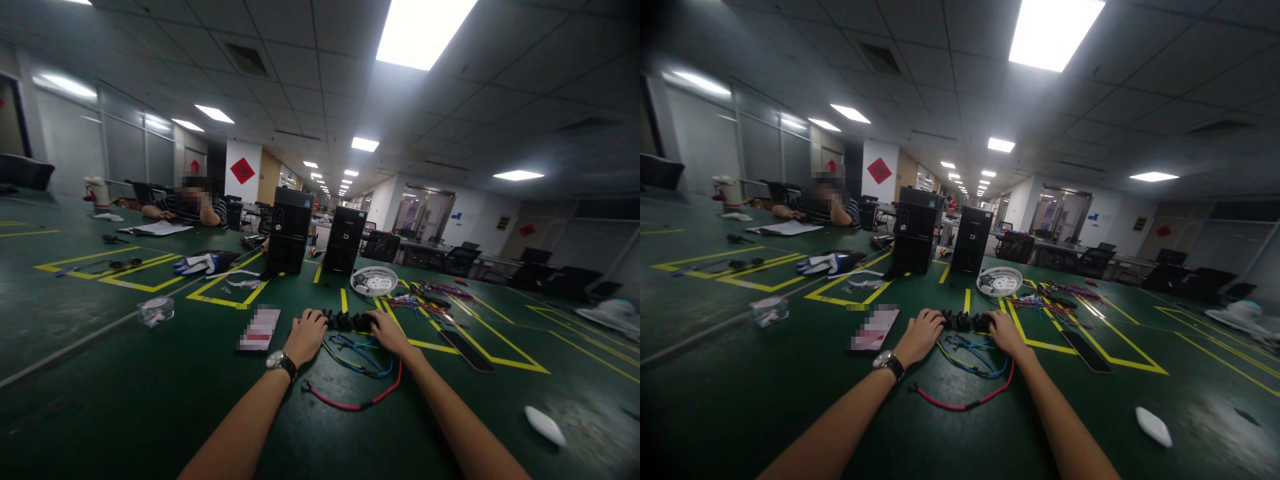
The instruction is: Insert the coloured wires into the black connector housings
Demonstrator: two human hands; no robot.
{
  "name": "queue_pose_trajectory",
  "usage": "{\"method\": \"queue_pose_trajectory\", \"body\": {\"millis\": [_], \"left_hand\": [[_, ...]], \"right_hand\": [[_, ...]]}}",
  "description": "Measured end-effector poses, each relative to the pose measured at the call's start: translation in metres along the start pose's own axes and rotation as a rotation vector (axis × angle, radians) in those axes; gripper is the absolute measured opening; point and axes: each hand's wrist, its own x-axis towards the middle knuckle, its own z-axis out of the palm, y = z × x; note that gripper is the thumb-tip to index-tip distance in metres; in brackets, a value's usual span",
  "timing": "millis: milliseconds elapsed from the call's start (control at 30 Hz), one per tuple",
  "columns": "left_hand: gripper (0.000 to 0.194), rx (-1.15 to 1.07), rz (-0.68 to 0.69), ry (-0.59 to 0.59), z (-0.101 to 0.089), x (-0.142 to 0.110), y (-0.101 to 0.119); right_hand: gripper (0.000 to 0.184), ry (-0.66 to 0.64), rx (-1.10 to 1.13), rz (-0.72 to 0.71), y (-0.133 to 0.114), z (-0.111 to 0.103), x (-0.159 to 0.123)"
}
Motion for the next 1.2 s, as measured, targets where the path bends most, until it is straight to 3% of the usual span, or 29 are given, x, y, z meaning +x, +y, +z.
{"method": "queue_pose_trajectory", "body": {"millis": [300,600,700,767,867,1067,1133,1200], "left_hand": [[0.036,-0.062,0.013,-0.027,0.004,0.002,-0.006],[0.043,-0.174,0.102,-0.12,0.015,0.006,-0.016],[0.045,-0.239,0.154,-0.129,0.015,0.007,-0.015],[0.047,-0.293,0.169,-0.11,0.016,0.008,-0.015],[0.047,-0.364,0.147,-0.058,0.014,0.007,-0.015],[0.046,-0.437,0.106,0.012,0.007,0.006,-0.014],[0.045,-0.433,0.09,0.044,0.007,0.007,-0.014],[0.043,-0.412,0.071,0.074,0.007,0.007,-0.014]], "right_hand": [[0.045,-0.07,-0.004,0.005,-0.003,-0.01,-0.005],[0.042,0.049,-0.128,0.174,-0.03,-0.036,-0.019],[0.045,-0.053,0.028,-0.026,-0.051,-0.046,-0.028],[0.059,-0.184,0.151,-0.158,-0.066,-0.048,-0.038],[0.077,-0.303,0.231,-0.186,-0.085,-0.045,-0.056],[0.093,-0.373,0.323,-0.321,-0.114,-0.049,-0.09],[0.081,-0.333,0.308,-0.359,-0.125,-0.053,-0.105],[0.052,-0.254,0.263,-0.337,-0.135,-0.055,-0.121]]}}
